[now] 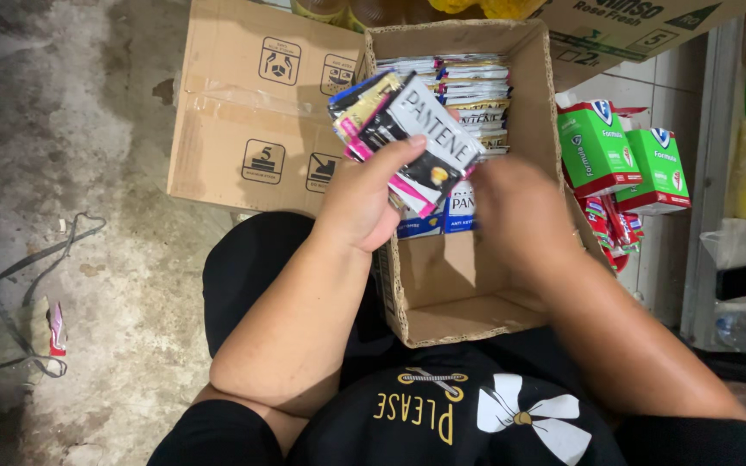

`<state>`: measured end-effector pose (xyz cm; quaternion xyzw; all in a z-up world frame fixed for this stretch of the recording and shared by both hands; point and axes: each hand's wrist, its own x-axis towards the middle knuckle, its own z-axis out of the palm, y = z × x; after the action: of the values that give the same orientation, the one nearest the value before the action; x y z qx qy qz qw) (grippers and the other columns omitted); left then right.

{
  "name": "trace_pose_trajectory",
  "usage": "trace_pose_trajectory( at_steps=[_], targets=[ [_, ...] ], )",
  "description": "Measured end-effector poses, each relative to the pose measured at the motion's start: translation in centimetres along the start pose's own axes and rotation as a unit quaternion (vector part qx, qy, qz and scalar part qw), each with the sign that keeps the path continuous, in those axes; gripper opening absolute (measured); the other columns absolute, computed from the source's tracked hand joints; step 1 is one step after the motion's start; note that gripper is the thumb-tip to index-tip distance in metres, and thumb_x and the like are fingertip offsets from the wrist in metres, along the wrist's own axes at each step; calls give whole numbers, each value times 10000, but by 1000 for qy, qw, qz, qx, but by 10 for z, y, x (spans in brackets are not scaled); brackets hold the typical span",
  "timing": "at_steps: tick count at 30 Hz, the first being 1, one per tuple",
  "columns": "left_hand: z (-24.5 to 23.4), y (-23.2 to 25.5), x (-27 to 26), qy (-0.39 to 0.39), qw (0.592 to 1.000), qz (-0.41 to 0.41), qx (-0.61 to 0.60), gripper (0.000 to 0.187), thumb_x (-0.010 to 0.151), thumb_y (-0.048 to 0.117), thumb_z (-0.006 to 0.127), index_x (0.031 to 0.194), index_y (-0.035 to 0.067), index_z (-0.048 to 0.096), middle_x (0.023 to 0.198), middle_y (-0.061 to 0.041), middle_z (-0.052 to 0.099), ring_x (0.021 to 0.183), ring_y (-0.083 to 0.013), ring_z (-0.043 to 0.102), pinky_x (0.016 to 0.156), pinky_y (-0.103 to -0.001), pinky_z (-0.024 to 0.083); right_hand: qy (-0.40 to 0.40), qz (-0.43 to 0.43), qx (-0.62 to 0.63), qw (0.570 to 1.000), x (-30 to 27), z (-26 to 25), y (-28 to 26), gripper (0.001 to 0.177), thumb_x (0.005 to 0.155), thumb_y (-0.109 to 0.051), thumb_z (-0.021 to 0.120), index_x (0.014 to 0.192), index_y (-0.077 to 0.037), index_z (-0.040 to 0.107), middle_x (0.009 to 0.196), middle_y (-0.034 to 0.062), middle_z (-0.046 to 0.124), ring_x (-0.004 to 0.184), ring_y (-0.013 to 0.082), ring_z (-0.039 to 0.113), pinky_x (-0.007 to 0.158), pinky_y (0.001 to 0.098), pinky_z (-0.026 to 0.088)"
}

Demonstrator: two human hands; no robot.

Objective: The person sits on the floor and organizes small sachets of Pantene shampoo and conditioner. They pick up individual sachets from a cardboard box, inspect them, and place them back into the box in a neat, stacked arrangement.

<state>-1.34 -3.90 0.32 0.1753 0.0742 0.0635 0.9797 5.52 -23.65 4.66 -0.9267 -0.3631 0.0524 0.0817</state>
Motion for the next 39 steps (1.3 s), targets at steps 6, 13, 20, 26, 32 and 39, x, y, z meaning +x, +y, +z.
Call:
trace_pose_trajectory(
  at_steps=[6, 13, 20, 26, 32, 39],
  targets=[
    [2, -17, -5, -18, 995, -36, 92, 533, 941, -47, 683, 1456, 10, 556, 1282, -158, 686, 1149, -245, 690, 980, -400, 594, 68, 12, 464, 883, -2, -42, -9, 267, 974, -30, 679, 1219, 5, 580, 1071, 23, 661, 1017, 107, 639, 898, 259, 530],
    [6, -12, -4, 9, 996, -22, 89, 526, 976, -9, 668, 1484, 2, 531, 1273, -174, 684, 1142, -249, 676, 946, -400, 595, 110, 31, 333, 936, -7, -44, -1, 134, 1032, 58, 713, 1111, 4, 619, 1081, 60, 623, 957, 110, 624, 839, 234, 524],
    [11, 2, 1, 59, 997, 43, 31, 549, 987, 34, 582, 1514, 20, 428, 1317, -233, 650, 1216, -342, 659, 1006, -486, 587, 70, -13, 179, 981, -1, -43, 12, 127, 973, 34, 650, 1076, -7, 588, 1070, 130, 721, 1019, 275, 701, 874, 383, 546],
    [10, 6, 1, 49, 998, 42, -1, 536, 990, 34, 577, 1506, 14, 432, 1334, -250, 639, 1230, -371, 648, 1048, -512, 559, -42, -93, 19, 995, 4, -18, 18, 149, 823, 2, 617, 958, -33, 670, 1009, 189, 708, 1021, 416, 652, 885, 495, 508],
    [10, 5, 1, 52, 998, 43, 2, 540, 987, 20, 582, 1505, 7, 432, 1324, -257, 638, 1231, -376, 644, 1043, -520, 559, -74, -110, -33, 991, 8, 8, 29, 237, 806, -15, 578, 997, -54, 712, 1057, 172, 724, 1055, 382, 651, 918, 473, 509],
    [8, 5, 1, 40, 998, 43, -4, 519, 998, 21, 574, 1499, 11, 438, 1330, -250, 634, 1249, -384, 637, 1051, -527, 561, -90, -158, -121, 976, 2, 15, 42, 321, 812, -43, 593, 1101, -75, 730, 1171, 132, 723, 1089, 339, 660, 964, 445, 514]
  ],
)
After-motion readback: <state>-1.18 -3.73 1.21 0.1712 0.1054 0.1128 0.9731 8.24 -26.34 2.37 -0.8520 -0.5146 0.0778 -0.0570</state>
